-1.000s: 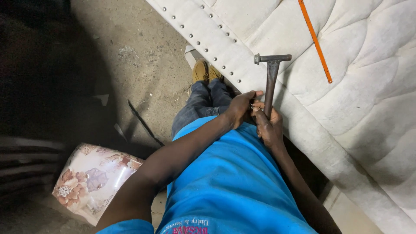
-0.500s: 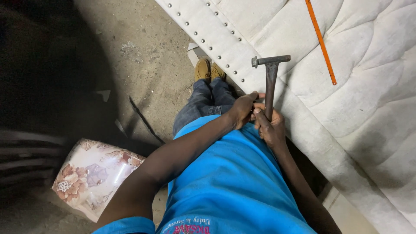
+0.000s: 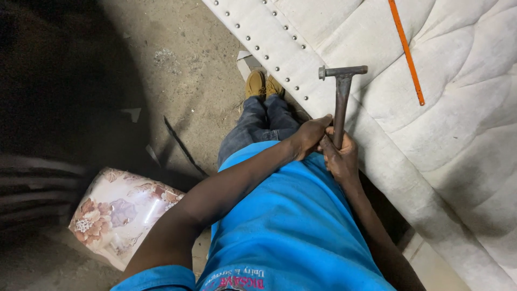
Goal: Hammering decorative metal studs into the border of a tufted headboard
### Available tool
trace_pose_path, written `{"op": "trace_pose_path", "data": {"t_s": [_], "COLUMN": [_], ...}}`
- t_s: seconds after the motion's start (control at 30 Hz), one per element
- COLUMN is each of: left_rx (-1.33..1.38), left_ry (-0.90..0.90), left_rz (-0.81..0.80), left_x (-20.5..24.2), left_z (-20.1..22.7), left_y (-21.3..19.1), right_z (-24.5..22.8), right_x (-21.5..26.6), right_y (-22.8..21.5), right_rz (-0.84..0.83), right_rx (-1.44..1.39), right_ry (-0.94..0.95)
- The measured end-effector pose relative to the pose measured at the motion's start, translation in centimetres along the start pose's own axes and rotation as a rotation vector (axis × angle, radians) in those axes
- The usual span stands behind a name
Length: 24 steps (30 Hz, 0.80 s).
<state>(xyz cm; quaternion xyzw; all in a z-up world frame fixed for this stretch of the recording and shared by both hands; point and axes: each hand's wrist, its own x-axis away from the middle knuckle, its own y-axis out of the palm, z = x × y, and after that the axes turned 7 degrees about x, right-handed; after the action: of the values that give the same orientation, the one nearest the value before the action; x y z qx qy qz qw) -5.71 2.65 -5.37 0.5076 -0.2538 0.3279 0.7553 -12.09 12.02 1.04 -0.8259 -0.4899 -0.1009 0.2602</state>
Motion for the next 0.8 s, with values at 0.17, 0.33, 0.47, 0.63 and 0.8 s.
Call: {"op": "trace_pose_path", "data": {"t_s": [0.17, 0.33, 0.47, 0.63, 0.8], "left_rx": [0.012, 0.108, -0.322, -0.771, -0.924], "left_ry": [0.003, -0.024, 0.128, 0.168, 0.167], "left_rz": [-0.034, -0.107, 0.016, 0.151, 0.197], "left_x": [0.6, 0.7, -4.5, -3.3, -0.6], "left_z": [0.7, 1.7, 0.5, 2.2, 4.2], "left_y": [-0.1, -1.0, -6.5, -7.5, -5.9], "right_z": [-0.1, 2.1, 1.4, 2.3, 4.5], "right_x": [0.1, -0.7, -1.2, -3.1, -4.9], "right_y": [-0.2, -0.2, -0.9, -1.4, -0.6], "right_rz": [-0.026, -0.001, 0.074, 0.126, 0.132], "right_rx": [-0.045, -0.248, -0.347, -0.301, -0.236], "right_ry": [0.046, -0.013, -0.046, -0.022, -0.028]}}
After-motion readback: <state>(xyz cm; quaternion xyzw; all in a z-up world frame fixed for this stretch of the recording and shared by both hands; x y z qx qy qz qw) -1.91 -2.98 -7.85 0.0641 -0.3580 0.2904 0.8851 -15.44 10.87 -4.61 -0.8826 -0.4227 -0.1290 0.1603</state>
